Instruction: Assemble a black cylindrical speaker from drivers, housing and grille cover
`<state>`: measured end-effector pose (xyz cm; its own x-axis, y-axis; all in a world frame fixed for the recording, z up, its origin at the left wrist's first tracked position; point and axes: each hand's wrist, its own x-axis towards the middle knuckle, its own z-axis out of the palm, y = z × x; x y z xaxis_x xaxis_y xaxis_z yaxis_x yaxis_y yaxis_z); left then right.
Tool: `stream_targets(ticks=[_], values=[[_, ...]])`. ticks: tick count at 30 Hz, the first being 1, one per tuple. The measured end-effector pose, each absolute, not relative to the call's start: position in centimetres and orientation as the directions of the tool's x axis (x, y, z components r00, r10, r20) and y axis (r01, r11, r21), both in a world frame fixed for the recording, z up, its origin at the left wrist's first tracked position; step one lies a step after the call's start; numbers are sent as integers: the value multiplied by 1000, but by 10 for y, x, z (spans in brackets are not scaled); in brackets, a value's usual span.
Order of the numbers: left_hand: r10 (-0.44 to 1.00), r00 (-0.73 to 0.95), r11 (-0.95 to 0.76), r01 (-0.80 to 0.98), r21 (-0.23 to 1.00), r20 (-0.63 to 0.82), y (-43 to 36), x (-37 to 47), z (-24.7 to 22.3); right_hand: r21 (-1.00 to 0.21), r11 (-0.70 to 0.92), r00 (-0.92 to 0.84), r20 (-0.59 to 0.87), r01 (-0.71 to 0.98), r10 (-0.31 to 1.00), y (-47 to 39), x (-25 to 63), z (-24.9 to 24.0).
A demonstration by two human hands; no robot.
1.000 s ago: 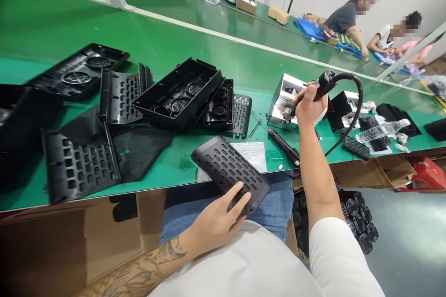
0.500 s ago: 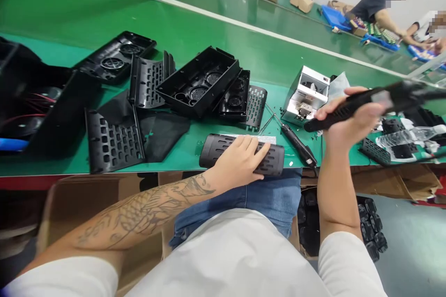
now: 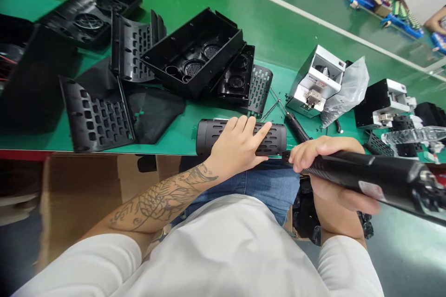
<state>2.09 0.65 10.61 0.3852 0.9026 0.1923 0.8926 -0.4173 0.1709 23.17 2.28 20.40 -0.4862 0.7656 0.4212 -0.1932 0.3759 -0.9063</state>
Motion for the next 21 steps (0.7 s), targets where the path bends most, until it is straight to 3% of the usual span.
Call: stream_targets(ticks=[3, 9, 21], values=[[904, 386, -417, 891, 178, 185, 7, 21, 107, -848, 471, -480, 527, -242, 702, 27, 222, 193], [905, 395, -421, 886, 194, 161, 6, 20, 109, -863, 446, -525, 500, -236, 689, 33, 220, 181], [907, 394, -417, 888, 192, 145, 9, 24, 110, -768, 483, -549, 639, -419, 539, 47, 214, 160]])
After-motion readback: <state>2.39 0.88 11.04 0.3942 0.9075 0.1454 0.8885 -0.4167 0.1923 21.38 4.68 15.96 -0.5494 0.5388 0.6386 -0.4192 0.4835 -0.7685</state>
